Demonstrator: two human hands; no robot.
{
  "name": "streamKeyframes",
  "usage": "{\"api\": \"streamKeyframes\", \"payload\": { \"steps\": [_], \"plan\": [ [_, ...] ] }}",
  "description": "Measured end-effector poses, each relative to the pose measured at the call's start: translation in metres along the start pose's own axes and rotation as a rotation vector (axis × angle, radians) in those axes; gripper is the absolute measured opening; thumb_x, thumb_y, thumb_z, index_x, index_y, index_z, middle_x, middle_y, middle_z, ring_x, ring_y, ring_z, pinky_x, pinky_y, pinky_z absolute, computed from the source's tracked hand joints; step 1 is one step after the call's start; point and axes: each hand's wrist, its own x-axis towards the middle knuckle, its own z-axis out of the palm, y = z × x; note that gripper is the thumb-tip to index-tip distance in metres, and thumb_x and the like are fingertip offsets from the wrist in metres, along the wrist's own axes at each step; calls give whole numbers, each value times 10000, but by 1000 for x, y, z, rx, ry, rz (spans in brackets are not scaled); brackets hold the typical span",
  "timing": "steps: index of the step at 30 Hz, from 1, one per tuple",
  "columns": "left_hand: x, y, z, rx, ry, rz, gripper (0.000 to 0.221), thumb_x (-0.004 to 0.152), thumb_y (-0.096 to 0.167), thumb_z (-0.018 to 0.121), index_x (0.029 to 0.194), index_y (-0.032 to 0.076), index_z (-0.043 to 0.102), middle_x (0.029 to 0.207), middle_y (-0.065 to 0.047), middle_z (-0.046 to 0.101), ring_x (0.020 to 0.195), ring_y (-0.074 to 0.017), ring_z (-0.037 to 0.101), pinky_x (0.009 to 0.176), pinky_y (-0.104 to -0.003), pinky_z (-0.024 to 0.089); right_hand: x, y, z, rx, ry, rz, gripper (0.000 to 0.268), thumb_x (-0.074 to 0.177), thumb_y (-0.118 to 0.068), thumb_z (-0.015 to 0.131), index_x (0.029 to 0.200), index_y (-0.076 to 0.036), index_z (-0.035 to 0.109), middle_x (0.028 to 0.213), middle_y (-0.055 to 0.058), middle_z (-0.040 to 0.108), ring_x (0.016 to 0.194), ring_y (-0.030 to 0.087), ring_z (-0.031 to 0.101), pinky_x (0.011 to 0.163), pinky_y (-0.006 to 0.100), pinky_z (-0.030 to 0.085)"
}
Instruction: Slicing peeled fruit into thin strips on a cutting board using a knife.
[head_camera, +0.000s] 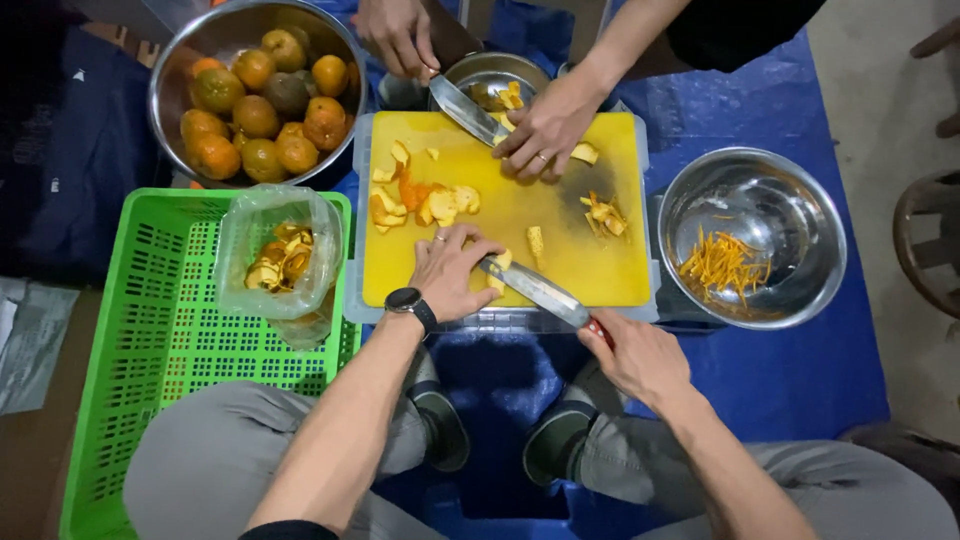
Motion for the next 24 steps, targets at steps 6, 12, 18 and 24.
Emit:
{"api": "streamKeyframes", "payload": {
  "steps": [6, 12, 18, 24],
  "plan": [
    [-1, 6, -5, 18, -53, -32, 554, 790, 457, 783, 1306, 351, 613, 1306, 29, 446, 1315, -245, 372, 1010, -459, 318, -7, 4, -9, -9, -31, 31, 383, 1004, -525, 454, 1210, -250, 622, 1091, 100, 756, 1067, 369, 724, 908, 529, 580],
    [-1, -3, 4, 10, 4, -2, 573, 758, 483, 785, 1285, 340, 612, 1287, 26, 460, 1308, -264, 384, 997, -488, 319, -2, -1, -5, 11, -18, 17, 360, 1000, -515, 468, 1181, -241, 615, 1088, 121, 750, 1072, 395, 714, 913, 558, 573],
    [-4, 8, -6, 10, 4, -1, 568, 777, 432, 790, 1305, 334, 608, 1284, 2, 473, 1296, -274, 402, 1010, -506, 338, 6, -5, 9, 59, -4, 54, 423, 1009, -558, 450, 1226, -241, 627, 1077, 143, 751, 1072, 400, 713, 892, 557, 569],
    [-6, 4, 3, -23, 38, -76, 834, 733, 462, 814, 1473, 368, 442, 1320, 2, 450, 1298, -247, 432, 1010, -511, 335, -1, -18, 0, 155, -17, 72, 460, 1021, -561, 443, 1253, -214, 637, 1065, 145, 757, 1089, 407, 704, 883, 567, 563]
  ]
}}
